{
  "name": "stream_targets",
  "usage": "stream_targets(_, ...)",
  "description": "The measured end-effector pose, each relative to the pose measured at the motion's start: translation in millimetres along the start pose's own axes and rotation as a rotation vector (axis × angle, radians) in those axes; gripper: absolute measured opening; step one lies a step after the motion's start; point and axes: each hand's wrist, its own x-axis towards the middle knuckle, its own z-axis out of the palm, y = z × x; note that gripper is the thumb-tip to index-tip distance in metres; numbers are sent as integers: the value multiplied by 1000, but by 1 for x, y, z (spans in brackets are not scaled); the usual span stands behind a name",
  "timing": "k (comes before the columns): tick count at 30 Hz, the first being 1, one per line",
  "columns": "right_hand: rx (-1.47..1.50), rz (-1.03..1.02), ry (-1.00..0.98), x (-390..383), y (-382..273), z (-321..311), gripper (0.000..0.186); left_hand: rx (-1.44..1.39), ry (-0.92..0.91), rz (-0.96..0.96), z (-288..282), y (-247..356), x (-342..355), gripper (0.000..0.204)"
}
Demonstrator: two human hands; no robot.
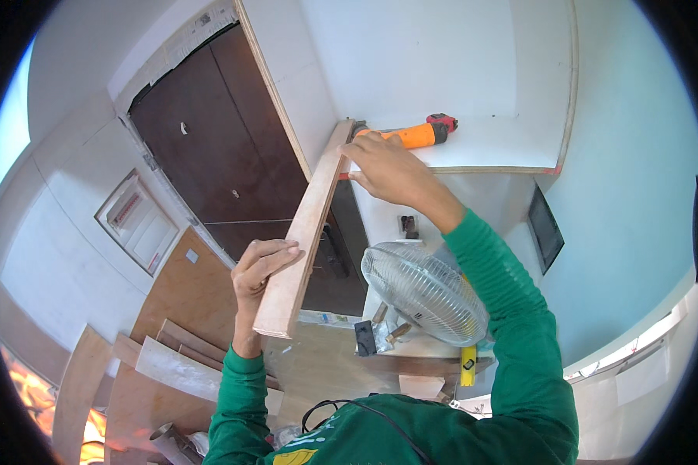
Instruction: The person positions a wooden trim piece against a wall-mounted cabinet, marks alignment points with a pencil, and uses a spirit level to draw a horizontal reference line on the wall. The person handles the trim, pencil, and level throughout the sequence.
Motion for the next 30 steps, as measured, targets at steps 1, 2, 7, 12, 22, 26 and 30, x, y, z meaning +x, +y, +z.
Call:
stream_targets(1,67,30,0,-7,-8,-9,46,-8,-33,-17,0,-1,-3,44)
stream_targets(2,134,61,0,-11,-15,-17,49,-17,-67,-33,0,-4,-7,44)
stream_targets(7,249,129,25,-37,-32,-45,53,-36,-109,-20,11,-12,-13,46)
stream_targets(12,359,143,24,-61,-62,-57,56,-61,-66,-47,19,-13,-15,51)
stream_targets(22,680,274,34,-98,-133,-49,67,-151,-57,-105,28,-24,-14,51)
stream_targets(26,831,399,-2,-105,-150,-46,74,-153,-40,-125,33,-26,-15,50)
stream_targets(30,1294,600,-28,-113,-174,-37,86,15,47,43,36,-23,-22,48)
